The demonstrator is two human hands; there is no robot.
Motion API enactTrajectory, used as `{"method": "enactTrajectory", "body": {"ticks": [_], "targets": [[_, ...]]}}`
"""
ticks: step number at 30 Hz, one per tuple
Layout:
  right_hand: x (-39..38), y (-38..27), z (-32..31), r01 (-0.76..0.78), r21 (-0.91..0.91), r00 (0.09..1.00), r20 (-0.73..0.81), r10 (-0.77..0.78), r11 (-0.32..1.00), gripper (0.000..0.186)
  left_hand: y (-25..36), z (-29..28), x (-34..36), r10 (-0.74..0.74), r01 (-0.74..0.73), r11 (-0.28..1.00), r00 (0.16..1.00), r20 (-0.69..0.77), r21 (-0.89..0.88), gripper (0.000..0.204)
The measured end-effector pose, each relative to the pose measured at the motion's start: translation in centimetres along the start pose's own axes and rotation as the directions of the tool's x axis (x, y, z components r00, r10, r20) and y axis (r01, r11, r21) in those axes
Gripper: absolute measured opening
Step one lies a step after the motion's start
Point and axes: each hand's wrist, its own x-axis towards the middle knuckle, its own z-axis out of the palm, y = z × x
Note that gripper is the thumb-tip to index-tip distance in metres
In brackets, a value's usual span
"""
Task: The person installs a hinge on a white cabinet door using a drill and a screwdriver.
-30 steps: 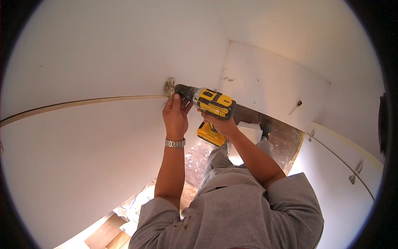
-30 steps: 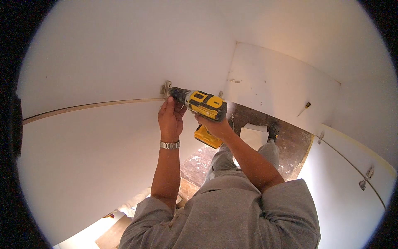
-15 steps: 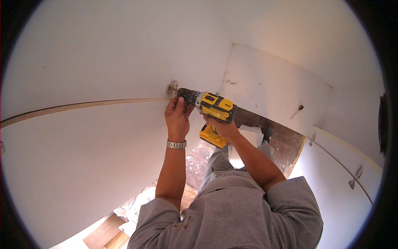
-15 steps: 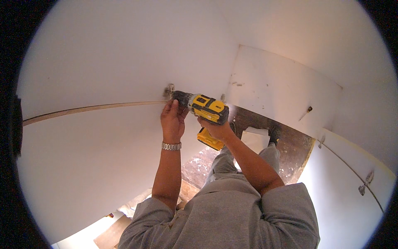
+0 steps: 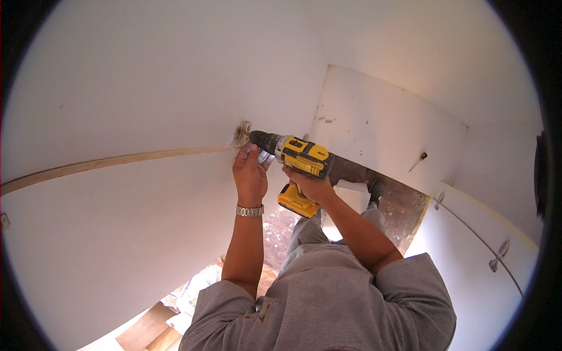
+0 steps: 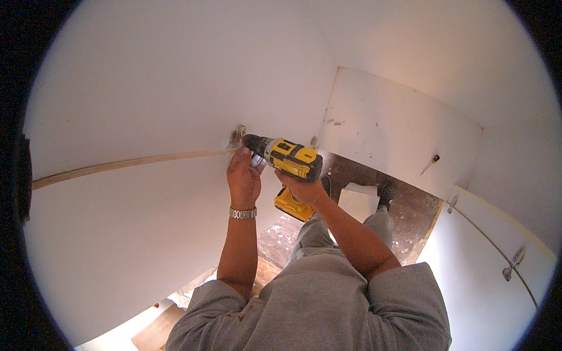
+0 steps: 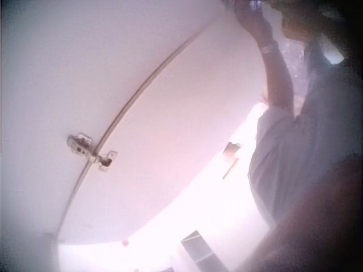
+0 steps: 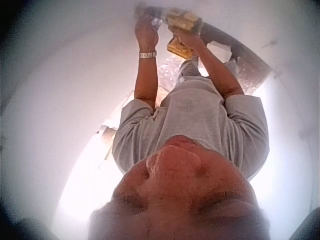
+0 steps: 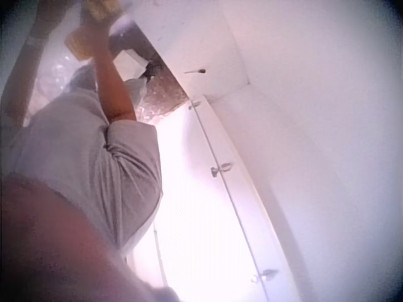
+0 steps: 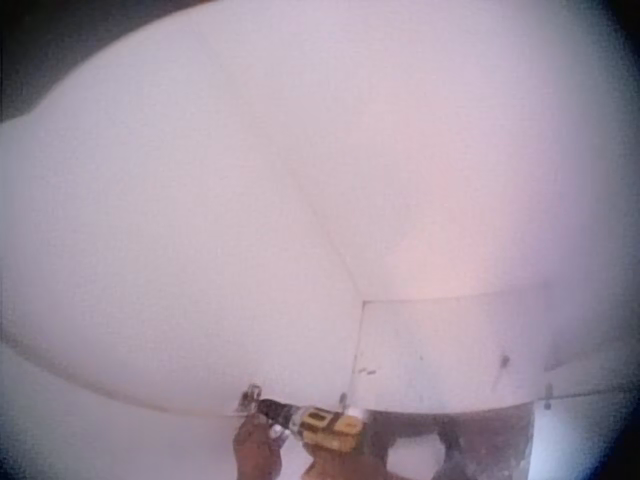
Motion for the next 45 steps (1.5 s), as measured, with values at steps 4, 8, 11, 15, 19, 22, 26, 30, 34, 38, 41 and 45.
{"method": "enactTrajectory", "body": {"ticks": [4,8,11,15,19,22,26,30,34,38,41,45], "targets": [[0.1,-0.3,-0.1,-0.063,-0.051,0.998,-0.004,0.063,0.997,0.023,-0.1,0.0,0.2,0.024,-0.026,0.997,0.999,-0.022,-0.068,0.03],[0.2,0.0,-0.2,-0.051,-0.016,0.999,-0.001,0.051,0.999,0.023,-0.2,-0.4,0.3,0.061,-0.06,0.998,0.995,-0.081,0.012,0.031],[0.3,0.0,-0.1,-0.043,0.005,0.999,0.009,0.043,0.999,0.024,-0.4,-0.5,0.5,0.078,-0.078,0.997,0.993,-0.091,0.005,0.033],[0.5,0.3,-0.5,-0.075,-0.037,0.997,0.011,0.076,0.996,0.024,-0.2,-0.1,0.8,0.065,-0.074,0.995,0.988,-0.138,-0.062,0.032],[0.7,1.1,-0.7,-0.012,0.042,1.0,0.008,0.012,0.999,0.025,-0.2,0.1,1.8,0.05,-0.072,0.985,0.989,-0.139,-0.157,0.03],[0.9,1.2,-0.9,0.062,0.069,0.998,0.028,-0.064,0.996,0.026,-0.1,0.9,2.1,0.045,-0.079,0.982,0.98,-0.195,-0.172,0.029],[1.2,2.2,-1.6,0.057,0.042,0.998,0.034,-0.058,0.998,0.03,-0.4,0.4,2.7,0.032,-0.07,0.978,0.981,-0.19,-0.194,0.026],[1.2,1.5,-1.9,0.055,-0.087,0.998,0.024,-0.053,0.995,0.032,-0.5,0.1,3.0,0.026,-0.052,0.984,0.988,-0.152,-0.173,0.022],[1.3,1.7,-2.3,0.161,-0.047,0.986,0.057,-0.158,0.986,0.031,-0.3,0.8,4.0,-0.013,-0.022,0.969,0.99,-0.138,-0.245,0.025],[1.3,2.2,-2.3,0.117,-0.125,0.993,0.039,-0.113,0.985,0.031,-0.7,-0.2,6.1,-0.028,-0.015,0.949,0.991,-0.131,-0.315,0.03],[1.0,2.2,-2.6,0.077,-0.116,0.997,0.015,-0.076,0.99,0.029,-0.9,-1.1,7.7,-0.008,-0.008,0.944,0.999,-0.048,-0.33,0.026],[0.8,3.0,-2.9,0.134,-0.081,0.991,-0.003,-0.135,0.988,0.028,-1.8,-2.1,9.5,-0.074,0.049,0.957,0.994,-0.077,-0.285,0.017]]}}
